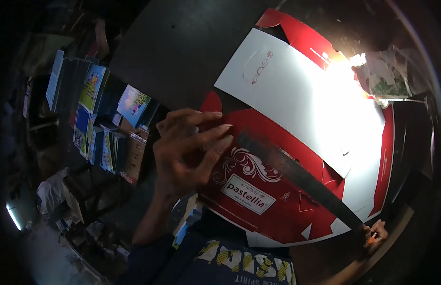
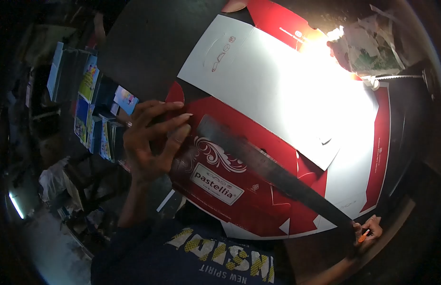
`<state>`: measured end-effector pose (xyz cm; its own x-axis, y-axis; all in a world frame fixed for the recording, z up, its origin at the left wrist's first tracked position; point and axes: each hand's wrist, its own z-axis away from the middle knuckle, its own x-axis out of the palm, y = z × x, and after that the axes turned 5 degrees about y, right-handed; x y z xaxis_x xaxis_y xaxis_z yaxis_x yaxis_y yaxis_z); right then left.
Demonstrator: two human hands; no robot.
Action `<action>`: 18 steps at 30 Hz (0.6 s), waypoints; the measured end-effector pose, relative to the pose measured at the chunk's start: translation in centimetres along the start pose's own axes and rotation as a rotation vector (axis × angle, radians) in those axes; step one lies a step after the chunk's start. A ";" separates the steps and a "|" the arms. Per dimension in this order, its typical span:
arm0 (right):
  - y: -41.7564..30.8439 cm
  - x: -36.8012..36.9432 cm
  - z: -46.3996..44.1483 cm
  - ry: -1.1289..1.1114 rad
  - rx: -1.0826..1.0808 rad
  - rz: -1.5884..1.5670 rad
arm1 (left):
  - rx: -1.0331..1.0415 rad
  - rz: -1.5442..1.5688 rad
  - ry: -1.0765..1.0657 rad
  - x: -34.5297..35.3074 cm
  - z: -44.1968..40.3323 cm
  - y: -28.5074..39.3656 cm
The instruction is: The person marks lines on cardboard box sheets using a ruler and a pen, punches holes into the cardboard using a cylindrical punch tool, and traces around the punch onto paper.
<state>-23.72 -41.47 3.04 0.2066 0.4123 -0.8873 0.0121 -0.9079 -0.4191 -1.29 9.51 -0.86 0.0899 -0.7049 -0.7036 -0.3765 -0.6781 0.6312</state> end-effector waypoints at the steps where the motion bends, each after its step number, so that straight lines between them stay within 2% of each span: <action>1: 1.1 0.0 0.4 -0.002 -0.008 0.004 | -0.005 0.003 0.007 0.1 0.2 0.0; 4: 2.0 0.8 0.2 -0.067 0.045 -0.057 | 0.027 0.019 -0.007 0.9 0.6 -0.3; 6: 1.2 1.8 0.0 0.147 0.025 -0.026 | 0.058 0.041 0.034 1.5 1.0 -0.9; 12: 1.6 0.9 -0.5 0.011 0.130 0.016 | 0.081 0.067 0.092 2.1 1.7 -1.5; 18: 1.2 1.4 -0.6 0.062 0.133 -0.009 | 0.070 0.046 0.091 2.1 1.5 -1.2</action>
<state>-22.87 -42.03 1.37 0.2669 0.4117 -0.8714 -0.1146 -0.8842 -0.4528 -2.05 9.20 -3.59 0.1532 -0.7528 -0.6401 -0.4454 -0.6309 0.6353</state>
